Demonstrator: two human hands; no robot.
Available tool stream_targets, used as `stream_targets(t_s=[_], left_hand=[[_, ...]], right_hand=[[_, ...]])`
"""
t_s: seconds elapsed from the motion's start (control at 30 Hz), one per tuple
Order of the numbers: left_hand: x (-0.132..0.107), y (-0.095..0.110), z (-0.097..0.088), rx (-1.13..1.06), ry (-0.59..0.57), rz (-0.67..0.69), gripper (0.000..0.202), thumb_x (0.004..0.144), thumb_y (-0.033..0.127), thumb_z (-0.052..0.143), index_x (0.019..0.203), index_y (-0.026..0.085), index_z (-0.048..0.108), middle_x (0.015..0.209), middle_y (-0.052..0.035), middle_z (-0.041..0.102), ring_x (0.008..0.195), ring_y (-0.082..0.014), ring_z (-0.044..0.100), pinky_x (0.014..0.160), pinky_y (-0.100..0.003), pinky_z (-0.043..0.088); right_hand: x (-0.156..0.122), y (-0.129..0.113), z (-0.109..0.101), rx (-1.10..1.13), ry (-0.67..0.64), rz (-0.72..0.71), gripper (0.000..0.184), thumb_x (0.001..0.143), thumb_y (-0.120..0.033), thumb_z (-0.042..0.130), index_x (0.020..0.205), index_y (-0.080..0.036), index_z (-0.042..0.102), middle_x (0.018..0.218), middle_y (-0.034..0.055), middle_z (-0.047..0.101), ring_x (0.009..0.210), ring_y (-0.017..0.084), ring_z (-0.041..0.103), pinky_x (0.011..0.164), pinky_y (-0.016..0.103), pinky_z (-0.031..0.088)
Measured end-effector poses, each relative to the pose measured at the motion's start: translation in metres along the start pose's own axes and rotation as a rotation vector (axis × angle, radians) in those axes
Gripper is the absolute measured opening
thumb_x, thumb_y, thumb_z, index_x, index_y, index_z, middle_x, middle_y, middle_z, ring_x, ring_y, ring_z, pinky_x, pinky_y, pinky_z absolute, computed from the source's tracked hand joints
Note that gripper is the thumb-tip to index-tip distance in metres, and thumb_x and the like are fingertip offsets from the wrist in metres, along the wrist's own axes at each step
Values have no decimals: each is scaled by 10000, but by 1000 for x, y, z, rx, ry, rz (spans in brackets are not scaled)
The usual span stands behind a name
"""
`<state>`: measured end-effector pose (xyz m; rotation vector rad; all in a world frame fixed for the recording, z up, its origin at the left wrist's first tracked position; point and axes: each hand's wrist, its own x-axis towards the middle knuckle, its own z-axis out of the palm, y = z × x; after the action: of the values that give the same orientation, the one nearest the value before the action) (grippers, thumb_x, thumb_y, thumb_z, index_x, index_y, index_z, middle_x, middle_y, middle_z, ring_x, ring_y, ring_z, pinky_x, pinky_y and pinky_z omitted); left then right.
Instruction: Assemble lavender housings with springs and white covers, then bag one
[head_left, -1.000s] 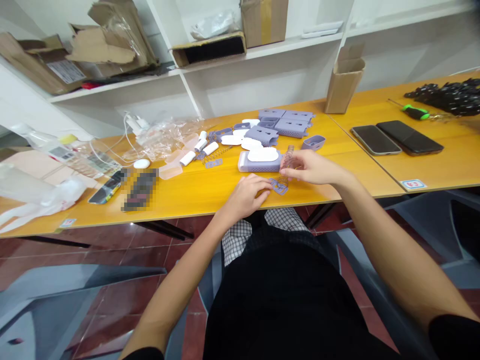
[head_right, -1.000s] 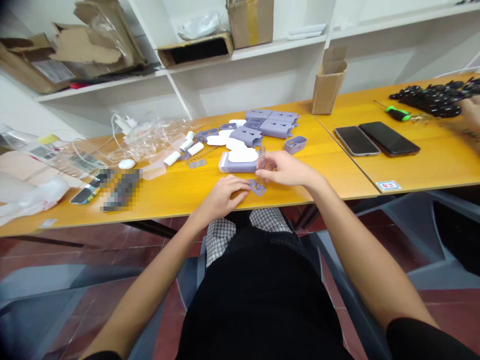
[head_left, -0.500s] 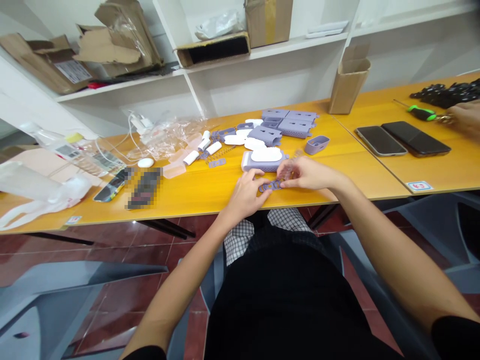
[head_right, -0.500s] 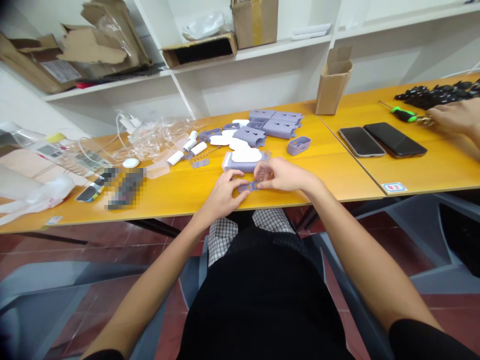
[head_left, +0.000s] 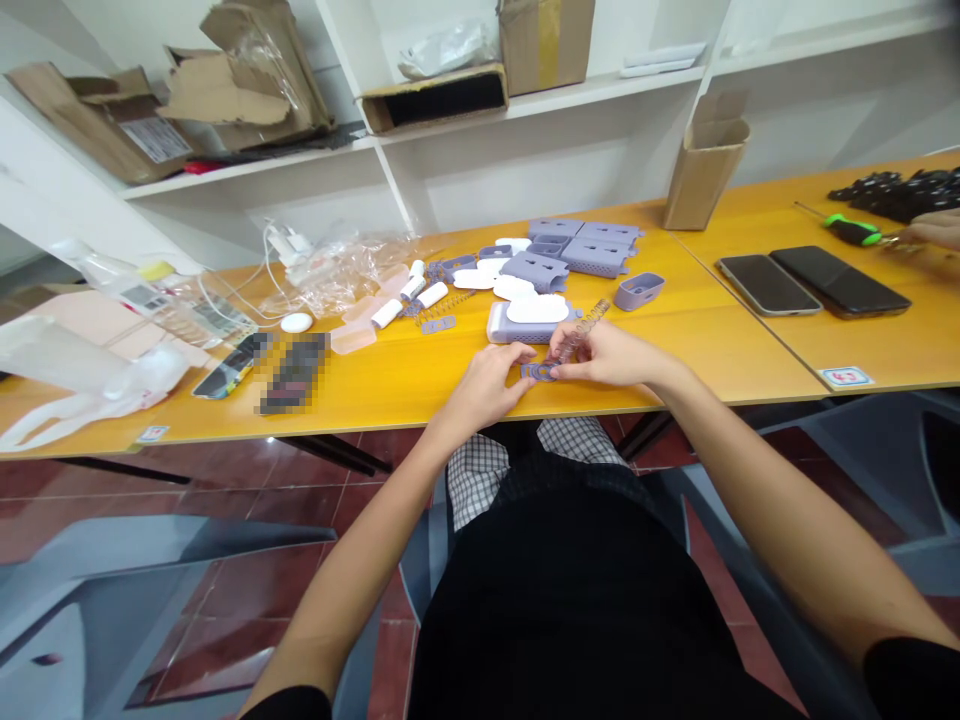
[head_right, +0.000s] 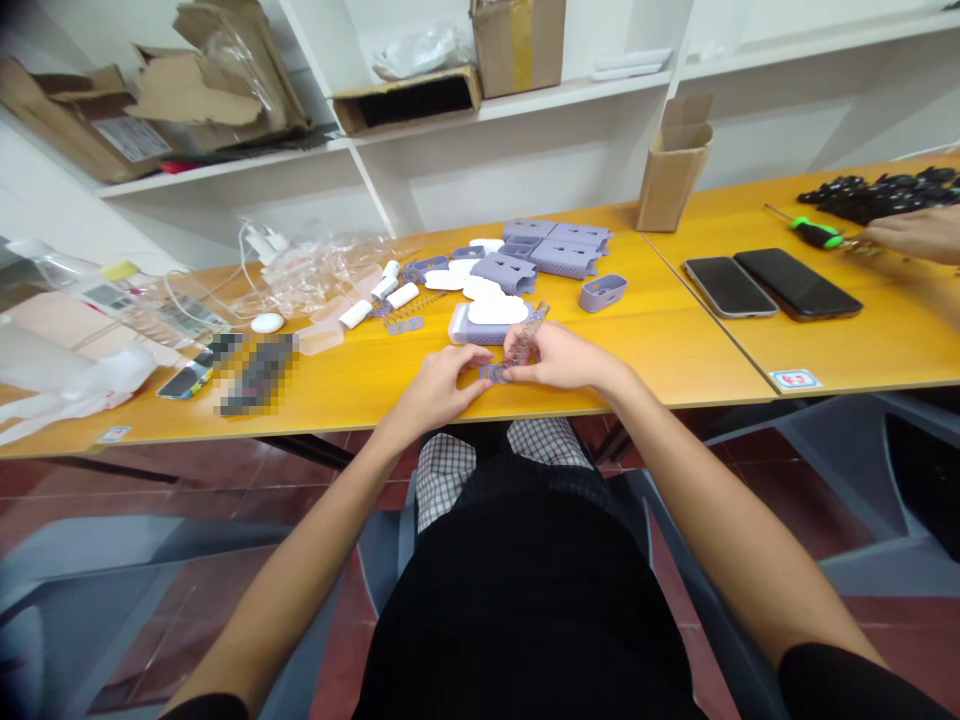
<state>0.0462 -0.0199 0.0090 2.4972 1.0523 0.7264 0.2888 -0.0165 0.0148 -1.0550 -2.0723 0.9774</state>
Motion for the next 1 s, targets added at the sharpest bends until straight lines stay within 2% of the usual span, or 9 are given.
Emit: stream_targets(t_s=[0.27,0.5,0.63,0.77,0.83,1.0], left_hand=[[2,2,3,-146,79,-54,260,849,149,765,1101,176,706,1017,-65,763,831,-178,705,819,-341,606],[4,0,6,-262,121,-115,244,803,81,724,1034,160,723,891,-22,746,673,-122,656,711,-281,581],[4,-6,8,-383,103,-135,239,808,151,762,1045,156,726,817,-14,734,662,-125,650,690,-278,571],[4,-11,7,-581,77,-175,298,787,182,802,1067,149,705,1034,-76,777,725,-117,683,748,-295,605],[4,-12,6,-640,72,-198,316,779,172,810,1072,146,694,1066,-88,777,756,-121,704,782,-308,616],[5,-12,4,-708,40,-268,371,744,168,838,1074,152,671,929,-52,773,789,-155,745,810,-334,629]], right_hand=[[0,-3,0,18,12,-13,284,787,-430,838,798,-258,613,884,25,725,821,223,654,761,387,524],[3,2,10,-61,103,-24,293,762,-328,839,752,-250,557,886,26,738,750,203,624,683,356,471],[6,0,13,-162,148,-68,306,782,-279,809,729,-246,510,863,18,725,710,191,574,688,358,434],[7,0,13,-239,174,-120,274,792,-246,787,748,-245,516,893,18,722,746,205,570,716,365,416],[7,0,13,-249,170,-136,260,791,-237,783,759,-245,525,915,16,729,737,201,562,709,361,406],[6,0,14,-267,153,-136,251,792,-267,793,759,-243,545,840,0,701,709,190,538,709,354,383]])
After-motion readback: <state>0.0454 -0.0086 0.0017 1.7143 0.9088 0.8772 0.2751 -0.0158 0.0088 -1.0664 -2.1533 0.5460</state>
